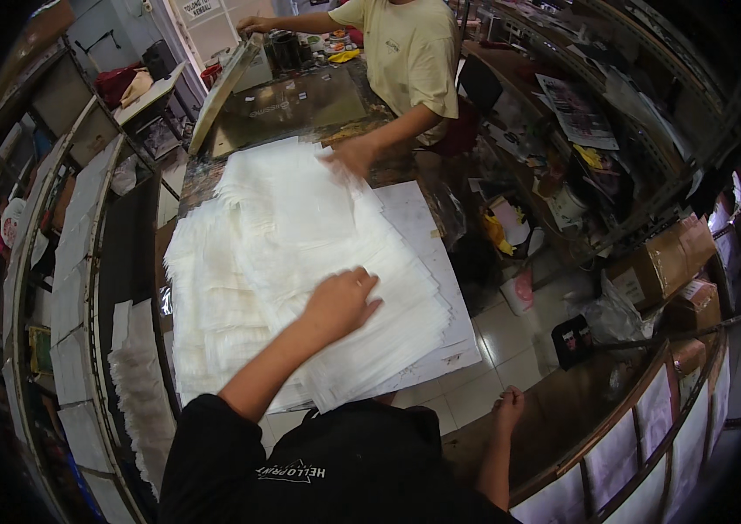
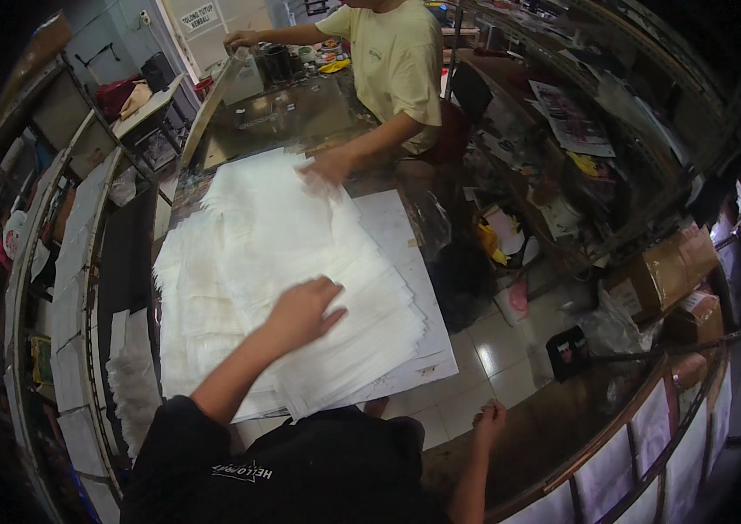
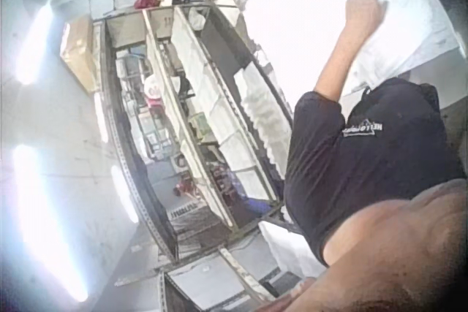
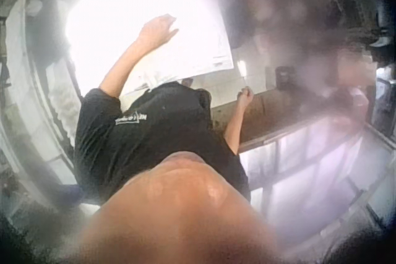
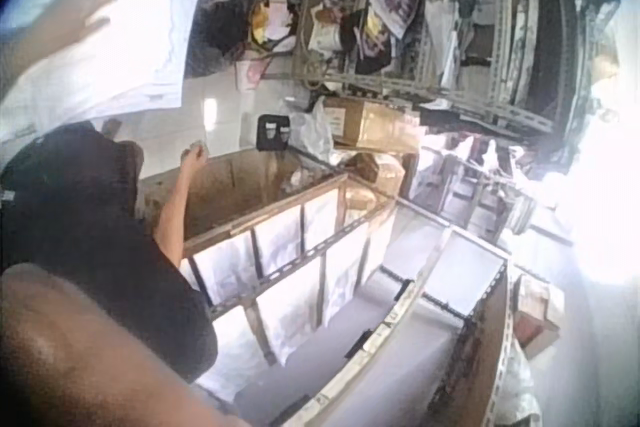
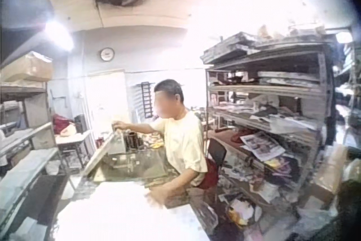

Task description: The person repeatedly picks up white paper sheets from a table and places them onto a wooden rack. Another person works at a nearby table, but the camera wearer focuses on stacking the papers.

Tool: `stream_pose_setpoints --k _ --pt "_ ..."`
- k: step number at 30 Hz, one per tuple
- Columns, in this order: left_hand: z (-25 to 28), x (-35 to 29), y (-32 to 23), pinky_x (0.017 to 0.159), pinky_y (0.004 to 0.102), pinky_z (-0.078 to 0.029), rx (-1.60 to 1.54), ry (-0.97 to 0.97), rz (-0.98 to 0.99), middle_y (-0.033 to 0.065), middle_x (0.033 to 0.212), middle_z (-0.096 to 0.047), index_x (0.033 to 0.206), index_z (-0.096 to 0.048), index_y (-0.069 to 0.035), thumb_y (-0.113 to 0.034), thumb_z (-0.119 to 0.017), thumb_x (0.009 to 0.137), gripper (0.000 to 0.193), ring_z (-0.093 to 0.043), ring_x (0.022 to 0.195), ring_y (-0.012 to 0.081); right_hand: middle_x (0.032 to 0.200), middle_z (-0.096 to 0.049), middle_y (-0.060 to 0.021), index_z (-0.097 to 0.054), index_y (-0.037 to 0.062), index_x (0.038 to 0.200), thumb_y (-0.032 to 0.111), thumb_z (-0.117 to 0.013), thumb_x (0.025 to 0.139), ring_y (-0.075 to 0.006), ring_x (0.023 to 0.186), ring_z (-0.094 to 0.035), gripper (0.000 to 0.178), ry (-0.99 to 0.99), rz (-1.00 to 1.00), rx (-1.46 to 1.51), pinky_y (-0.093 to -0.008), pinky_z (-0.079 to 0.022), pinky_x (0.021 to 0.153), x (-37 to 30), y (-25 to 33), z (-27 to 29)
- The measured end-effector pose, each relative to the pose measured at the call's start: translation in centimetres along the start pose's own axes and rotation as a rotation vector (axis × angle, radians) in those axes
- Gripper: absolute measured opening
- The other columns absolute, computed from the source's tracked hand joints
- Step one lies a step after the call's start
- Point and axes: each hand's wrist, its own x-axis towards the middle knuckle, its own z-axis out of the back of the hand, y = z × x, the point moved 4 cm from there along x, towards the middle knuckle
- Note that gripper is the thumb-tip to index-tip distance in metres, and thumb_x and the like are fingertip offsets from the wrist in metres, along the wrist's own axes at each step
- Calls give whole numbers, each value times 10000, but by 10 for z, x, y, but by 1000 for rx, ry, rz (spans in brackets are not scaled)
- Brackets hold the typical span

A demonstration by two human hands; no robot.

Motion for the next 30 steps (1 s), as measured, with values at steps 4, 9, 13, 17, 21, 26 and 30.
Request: stream_pose_setpoints --k 4,9,13,17,21,26,30 --pt "-3 25 62 740 433 -527 348 108 118 134 931 -626 939 -631 -47 -264 -700 811 260 -635 888 309 836 -576 -51 -561 86 1083 121 -534 957 -120 511 -501 133 94 -93 25 -241 -374 422 -27 -19 -20" --pt "-37 47 157 746 426 -549 559 282 245 138 944 -679 912 -684 -50 -145 -615 827 145 -670 902 307 854 -592 -56 -576 60 1059 152 -569 942 -124 559 -522 149 49 -141 -58 -256 -413 471 -61 -27 -17" --pt "-57 65 175 735 413 -566 660 431 163 142 893 -714 828 -729 -80 -95 -558 824 171 -703 868 308 883 -608 -61 -587 39 1054 164 -584 932 -126 659 -550 174 -37 -99 -44 -261 -442 549 -80 -36 2" --pt "-60 65 171 719 439 -538 634 321 -10 122 835 -687 896 -675 -78 -188 -571 877 153 -680 798 305 901 -617 -48 -600 41 1073 162 -570 934 -140 731 -567 187 -68 -194 -33 -281 -465 608 -98 -17 -4" --pt "-58 64 48 627 463 -507 370 235 -262 157 737 -645 784 -615 -43 -197 -629 876 179 -639 677 355 976 -577 -39 -565 71 1202 205 -615 937 -100 811 -552 300 162 -40 20 -256 -477 639 -118 55 -40" --pt "-101 37 -109 624 453 -501 -20 272 -550 170 776 -673 833 -665 -42 -173 -679 844 132 -639 670 371 1067 -568 -97 -428 100 1413 300 -597 962 -153 889 -588 522 374 202 33 -316 -510 748 -163 145 -70" --pt "-141 0 -190 601 429 -470 -144 382 -791 123 698 -626 753 -589 -74 -201 -664 846 175 -606 617 328 1141 -589 -166 -446 74 1402 306 -549 978 -247 900 -637 494 253 299 -165 -371 -514 781 -186 173 -57"
